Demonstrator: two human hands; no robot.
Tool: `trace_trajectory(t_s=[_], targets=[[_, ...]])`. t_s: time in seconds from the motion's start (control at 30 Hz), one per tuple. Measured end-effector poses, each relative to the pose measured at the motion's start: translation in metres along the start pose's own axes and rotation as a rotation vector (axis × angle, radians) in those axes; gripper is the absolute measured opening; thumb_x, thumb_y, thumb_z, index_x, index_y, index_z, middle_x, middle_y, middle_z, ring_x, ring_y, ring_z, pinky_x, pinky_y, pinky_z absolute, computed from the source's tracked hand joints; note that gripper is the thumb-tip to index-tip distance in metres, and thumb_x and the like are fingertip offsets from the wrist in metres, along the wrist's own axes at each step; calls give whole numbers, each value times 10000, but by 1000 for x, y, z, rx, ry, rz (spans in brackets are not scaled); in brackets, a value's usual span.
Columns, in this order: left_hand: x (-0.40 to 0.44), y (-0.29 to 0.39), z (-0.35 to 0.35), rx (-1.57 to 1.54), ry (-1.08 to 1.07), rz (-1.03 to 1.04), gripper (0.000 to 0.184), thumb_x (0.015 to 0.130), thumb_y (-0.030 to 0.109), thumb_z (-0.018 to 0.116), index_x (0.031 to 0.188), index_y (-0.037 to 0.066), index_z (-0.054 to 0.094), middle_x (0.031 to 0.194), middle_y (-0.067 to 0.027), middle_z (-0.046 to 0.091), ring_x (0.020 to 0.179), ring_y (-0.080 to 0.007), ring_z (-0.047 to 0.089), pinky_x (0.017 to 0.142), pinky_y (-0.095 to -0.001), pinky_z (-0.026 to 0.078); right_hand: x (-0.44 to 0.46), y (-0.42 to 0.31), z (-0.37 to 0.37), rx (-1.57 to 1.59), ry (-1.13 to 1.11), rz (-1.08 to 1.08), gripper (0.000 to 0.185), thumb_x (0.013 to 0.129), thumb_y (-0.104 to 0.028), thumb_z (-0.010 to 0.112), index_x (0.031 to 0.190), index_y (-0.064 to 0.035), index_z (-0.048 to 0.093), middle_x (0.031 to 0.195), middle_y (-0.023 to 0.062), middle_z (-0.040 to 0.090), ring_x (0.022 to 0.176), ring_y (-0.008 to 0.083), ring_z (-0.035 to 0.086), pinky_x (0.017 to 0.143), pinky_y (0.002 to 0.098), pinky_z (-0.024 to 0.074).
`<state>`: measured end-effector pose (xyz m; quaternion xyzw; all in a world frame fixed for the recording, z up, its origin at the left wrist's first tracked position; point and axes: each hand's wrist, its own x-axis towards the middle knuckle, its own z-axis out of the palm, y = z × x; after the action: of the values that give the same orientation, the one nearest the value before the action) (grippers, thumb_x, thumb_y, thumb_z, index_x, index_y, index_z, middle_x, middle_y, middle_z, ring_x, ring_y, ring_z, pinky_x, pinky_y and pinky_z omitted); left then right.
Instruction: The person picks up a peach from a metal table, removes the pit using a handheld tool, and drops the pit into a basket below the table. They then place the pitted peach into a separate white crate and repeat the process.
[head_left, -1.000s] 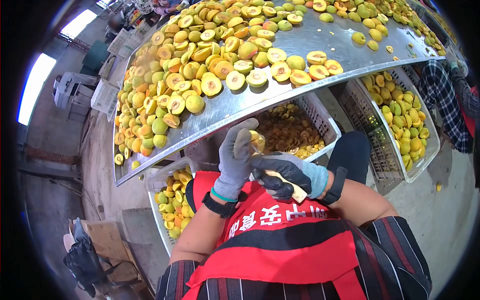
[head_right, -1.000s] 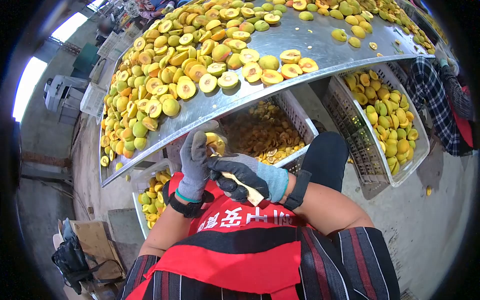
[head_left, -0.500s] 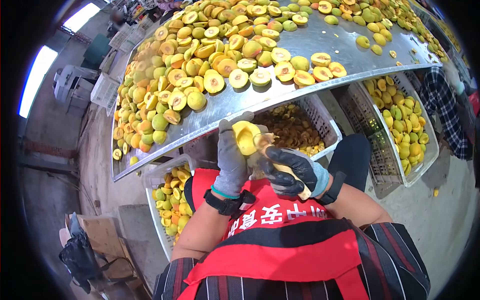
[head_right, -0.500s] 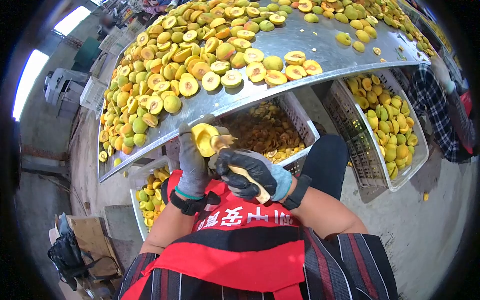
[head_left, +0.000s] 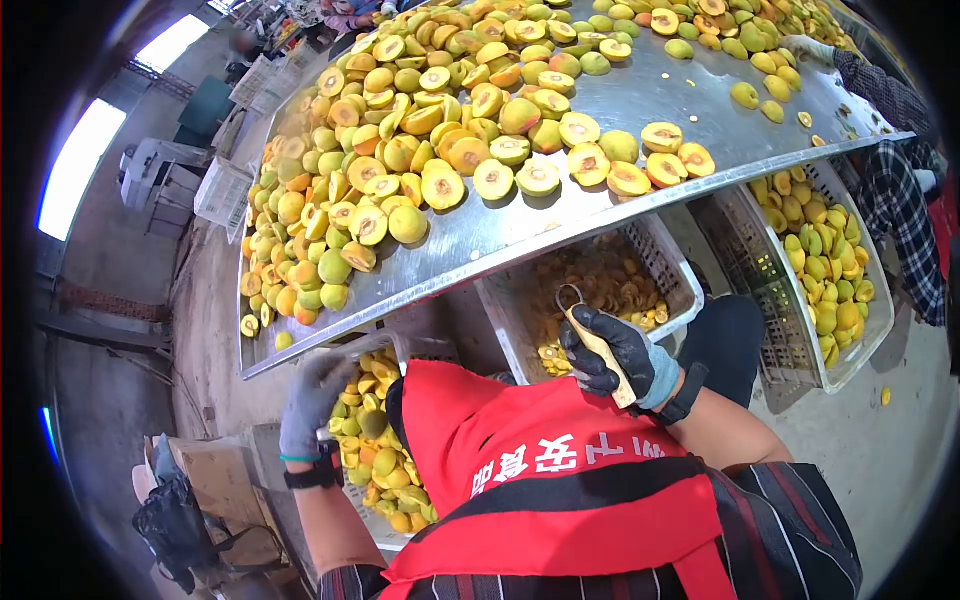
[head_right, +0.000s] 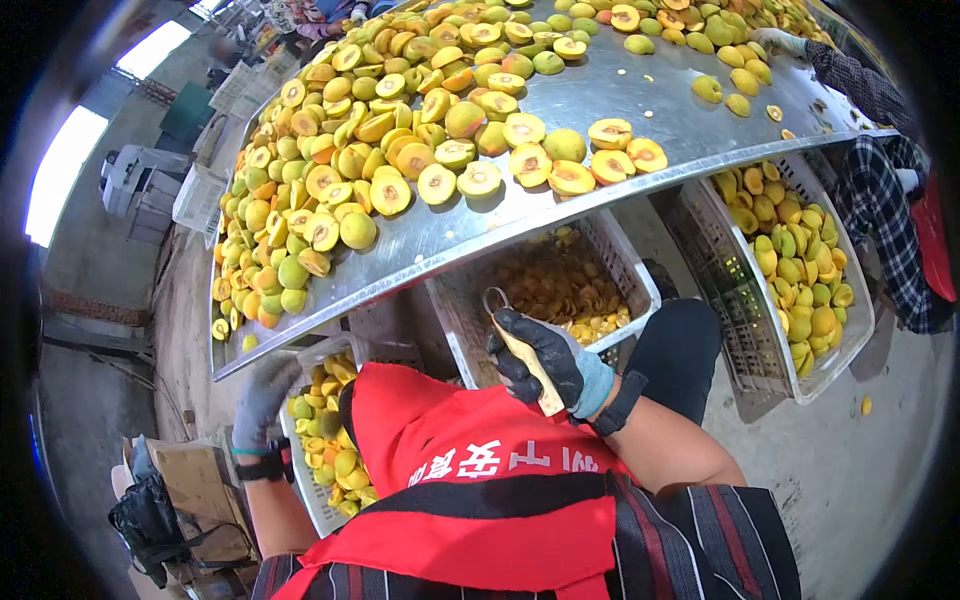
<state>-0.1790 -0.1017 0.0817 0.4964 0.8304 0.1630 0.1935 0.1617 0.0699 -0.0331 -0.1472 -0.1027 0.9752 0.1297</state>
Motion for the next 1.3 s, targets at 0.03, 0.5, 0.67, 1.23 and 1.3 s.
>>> trace_trajectory(t_s=[0.03,0.5,0.67,1.23,1.3], targets=[[16,12,-4,20,38,-32,303,828,238,599,1010,-4,597,889,-116,614,760,-157,574,717,-285,460,3,1,-2,-3,-2,0,349,909,-375,459,859,-40,545,534,42,470,363,131,413,324,223,331],[174,78,74,487,-61,122,560,737,283,637,1220,66,453,1143,-175,532,1015,-304,556,836,-370,460,16,7,-9,-147,108,-59,290,908,-329,461,886,-49,532,544,51,473,377,148,443,341,239,353],[108,88,81,-1120,-249,166,580,740,172,610,1240,-20,386,1177,-164,494,1002,-271,561,792,-372,516,6,3,30,-493,127,-116,268,887,-321,512,908,-54,513,580,53,498,406,142,483,339,253,387],[18,147,127,-1050,11,491,605,862,448,514,1240,-6,385,1121,-158,521,1006,-213,531,899,-333,413,-3,20,74,-991,285,-272,282,895,-335,509,882,-56,473,600,32,512,428,90,474,359,236,401],[17,147,130,-836,124,581,579,863,409,526,1237,-11,387,1145,-159,506,1030,-214,513,913,-335,402,-4,24,74,-882,271,-264,296,890,-336,495,966,-51,495,588,52,517,416,142,498,382,268,423]])
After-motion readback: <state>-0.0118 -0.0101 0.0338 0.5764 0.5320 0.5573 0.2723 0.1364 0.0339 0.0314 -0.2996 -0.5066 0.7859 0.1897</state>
